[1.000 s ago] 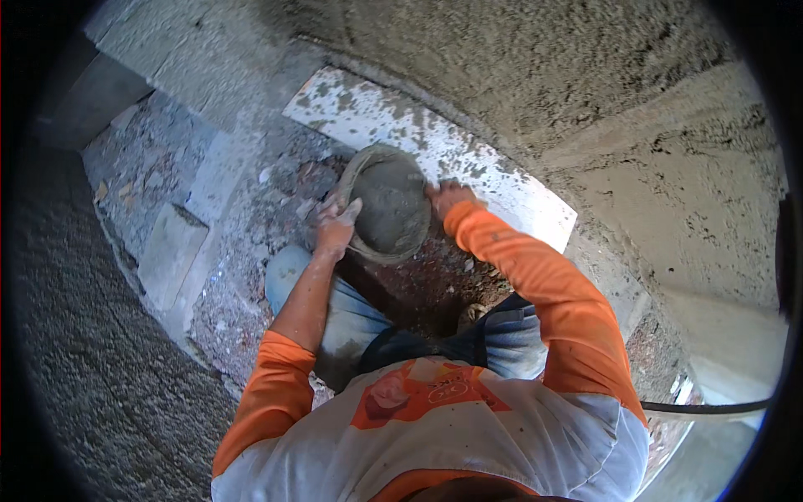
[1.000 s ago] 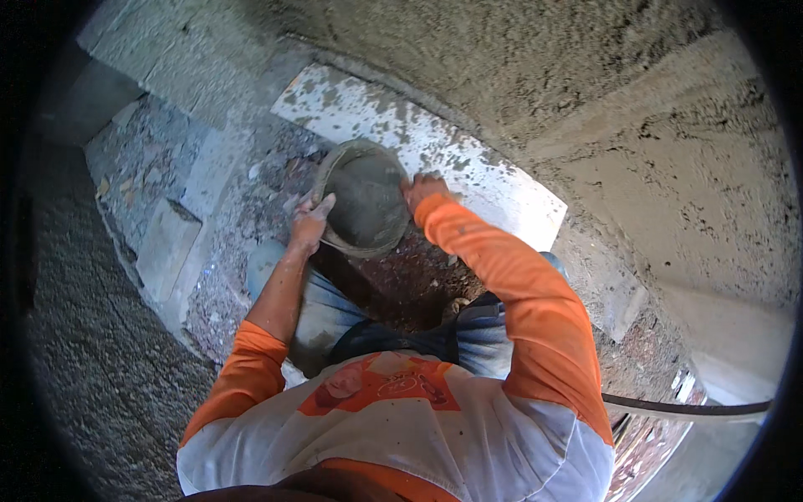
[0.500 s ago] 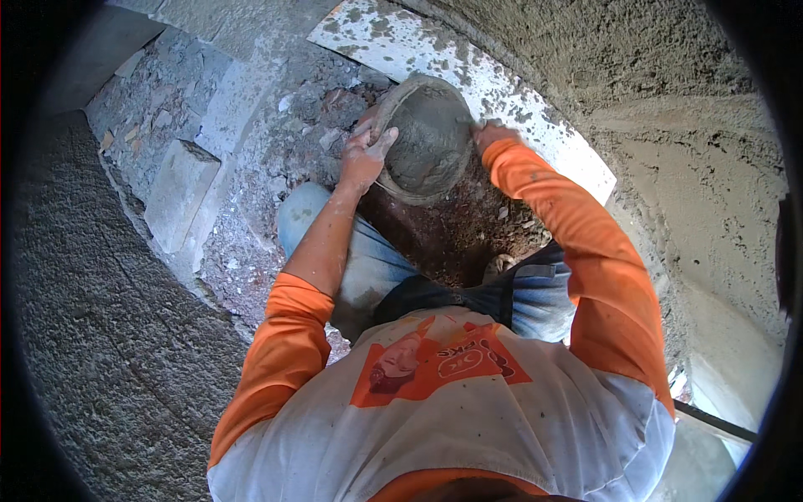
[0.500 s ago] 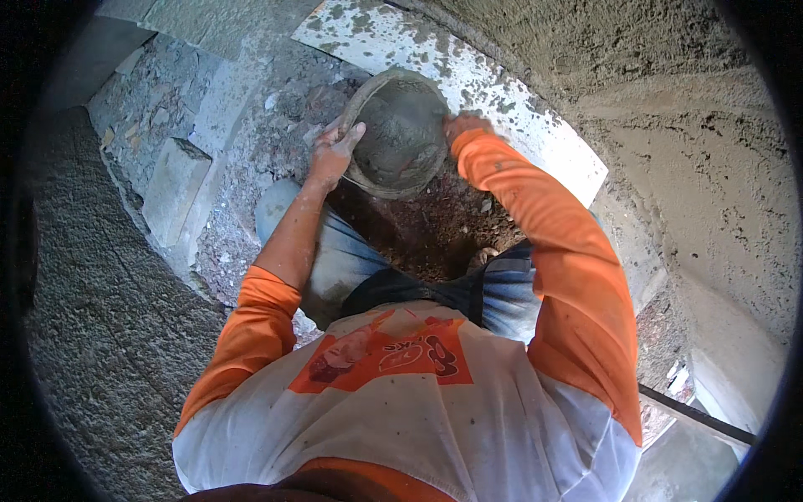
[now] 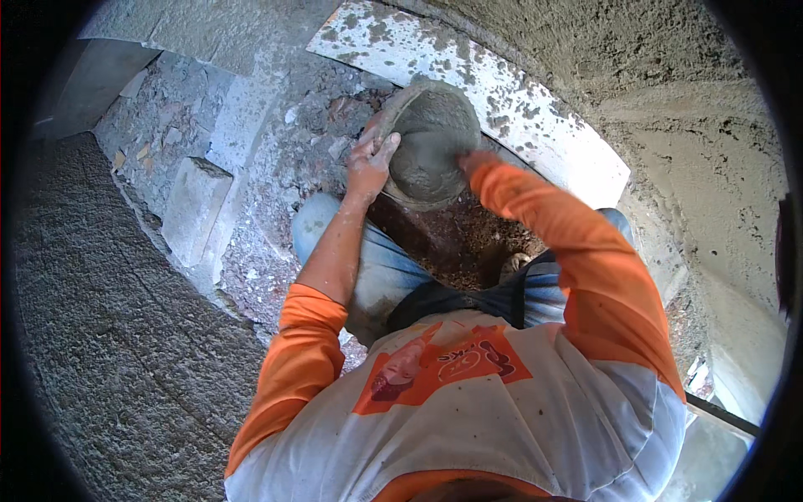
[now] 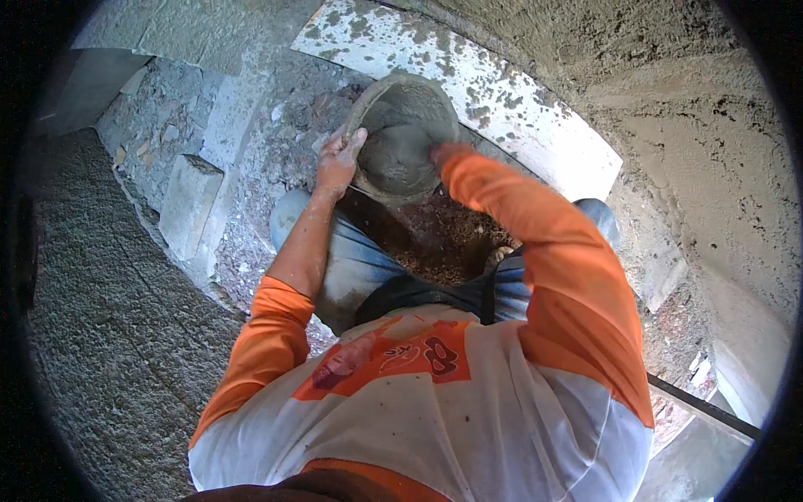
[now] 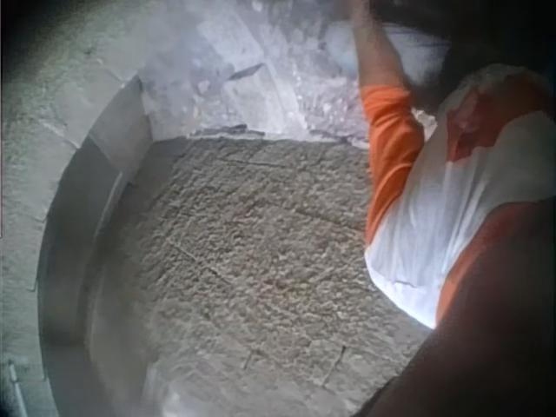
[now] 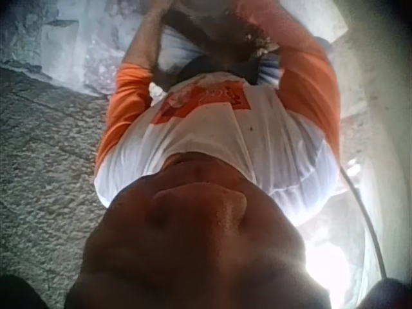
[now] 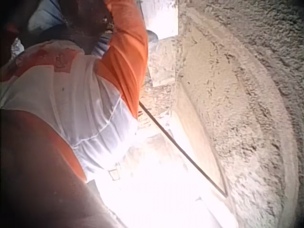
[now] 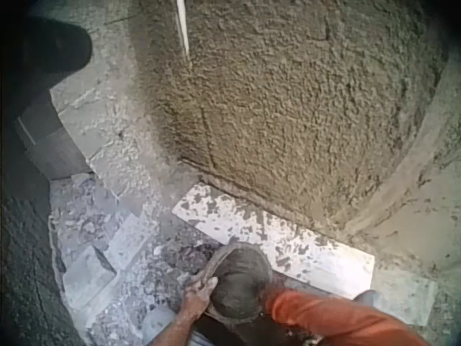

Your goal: The person is mixing mortar in a bucket and applying it to a wall section for plastering.

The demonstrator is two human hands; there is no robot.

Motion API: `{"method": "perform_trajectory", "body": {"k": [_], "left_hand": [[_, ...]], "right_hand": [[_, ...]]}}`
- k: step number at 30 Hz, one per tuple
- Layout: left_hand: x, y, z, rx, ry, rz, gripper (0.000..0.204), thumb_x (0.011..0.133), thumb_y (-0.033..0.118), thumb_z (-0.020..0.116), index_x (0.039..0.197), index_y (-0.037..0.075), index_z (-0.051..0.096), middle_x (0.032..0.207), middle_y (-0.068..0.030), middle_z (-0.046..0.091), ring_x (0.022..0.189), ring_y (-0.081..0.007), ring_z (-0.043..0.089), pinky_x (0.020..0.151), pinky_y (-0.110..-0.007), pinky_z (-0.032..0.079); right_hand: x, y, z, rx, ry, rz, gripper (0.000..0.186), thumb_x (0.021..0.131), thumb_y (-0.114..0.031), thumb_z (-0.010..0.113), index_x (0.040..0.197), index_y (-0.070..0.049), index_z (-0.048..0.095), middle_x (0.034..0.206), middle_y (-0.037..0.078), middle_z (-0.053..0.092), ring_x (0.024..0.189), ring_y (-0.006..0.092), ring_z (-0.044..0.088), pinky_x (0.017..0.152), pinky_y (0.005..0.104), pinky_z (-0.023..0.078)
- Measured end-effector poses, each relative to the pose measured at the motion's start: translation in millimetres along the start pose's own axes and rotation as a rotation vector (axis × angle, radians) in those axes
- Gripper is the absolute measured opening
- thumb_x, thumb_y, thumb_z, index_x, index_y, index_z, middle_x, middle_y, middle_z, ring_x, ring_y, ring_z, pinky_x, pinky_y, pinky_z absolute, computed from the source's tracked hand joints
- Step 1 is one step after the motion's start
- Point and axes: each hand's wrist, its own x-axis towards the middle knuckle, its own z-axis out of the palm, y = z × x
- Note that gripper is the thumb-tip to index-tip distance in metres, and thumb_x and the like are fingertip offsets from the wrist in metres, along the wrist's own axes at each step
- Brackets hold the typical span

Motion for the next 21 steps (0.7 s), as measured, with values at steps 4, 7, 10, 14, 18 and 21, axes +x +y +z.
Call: {"method": "perform_trajectory", "body": {"k": [4, 7, 10, 14, 18, 21], "left_hand": [[1.9, 12.5, -0.1, 0.060, 0.018, -0.023, 0.034, 0.082, 0.023, 0.059, 0.110, 0.002, 0.056, 0.105, -0.0021, 0.057, 0.096, -0.0102, 0.048, 0.086, -0.025, 0.036], [8.8, 13.5, 10.8, 0.034, -0.009, -0.026, 0.036, 0.082, 0.021, 0.059, 0.112, 0.001, 0.054, 0.106, -0.0030, 0.057, 0.096, -0.0107, 0.048, 0.087, -0.024, 0.035], [-0.1, 0.7, -15.2, 0.136, 0.082, -0.044, 0.037, 0.081, 0.020, 0.059, 0.112, 0.001, 0.054, 0.105, -0.0044, 0.057, 0.095, -0.0114, 0.048, 0.086, -0.025, 0.035], [-2.0, 16.0, -10.8, 0.183, 0.166, -0.140, 0.047, 0.077, 0.025, 0.061, 0.112, -0.004, 0.050, 0.107, -0.0163, 0.055, 0.097, -0.0237, 0.052, 0.086, -0.032, 0.039], [-59.7, 95.0, -49.5, 0.536, 0.318, -0.069, 0.041, 0.078, 0.015, 0.059, 0.113, -0.003, 0.049, 0.114, -0.0162, 0.052, 0.104, -0.0217, 0.049, 0.089, -0.030, 0.037], [-78.3, 209.5, -35.4, 0.180, 0.316, -0.132, 0.039, 0.076, 0.005, 0.059, 0.113, -0.001, 0.050, 0.124, -0.0182, 0.044, 0.112, -0.0241, 0.044, 0.093, -0.032, 0.034]], "right_hand": [[-23.8, -23.3, 47.5, 0.190, -0.060, -0.091, 0.031, 0.080, -0.031, 0.047, 0.104, -0.015, 0.059, 0.102, 0.010, 0.060, 0.097, 0.0308, 0.055, 0.081, 0.0420, 0.045], [12.7, 36.0, 52.9, 0.009, 0.050, -0.206, 0.034, 0.080, -0.032, 0.046, 0.104, -0.012, 0.058, 0.106, 0.012, 0.057, 0.101, 0.0341, 0.052, 0.083, 0.0406, 0.044], [17.9, -6.2, -31.1, 0.187, 0.118, 0.141, 0.024, 0.083, -0.021, 0.045, 0.102, -0.010, 0.054, 0.090, 0.013, 0.058, 0.085, 0.0283, 0.056, 0.079, 0.0349, 0.043], [-5.0, -35.1, 7.0, 0.123, -0.007, 0.000, 0.023, 0.083, -0.021, 0.046, 0.101, -0.010, 0.054, 0.089, 0.012, 0.058, 0.082, 0.0279, 0.056, 0.076, 0.0352, 0.044], [-52.5, -30.1, -59.1, 0.085, -0.135, -0.141, 0.023, 0.083, -0.021, 0.046, 0.101, -0.010, 0.054, 0.087, 0.012, 0.058, 0.080, 0.0275, 0.056, 0.073, 0.0354, 0.044], [-70.9, -18.5, -148.5, 0.053, -0.177, -0.103, 0.022, 0.083, -0.021, 0.046, 0.100, -0.010, 0.054, 0.086, 0.012, 0.058, 0.079, 0.0272, 0.057, 0.071, 0.0357, 0.045]]}}
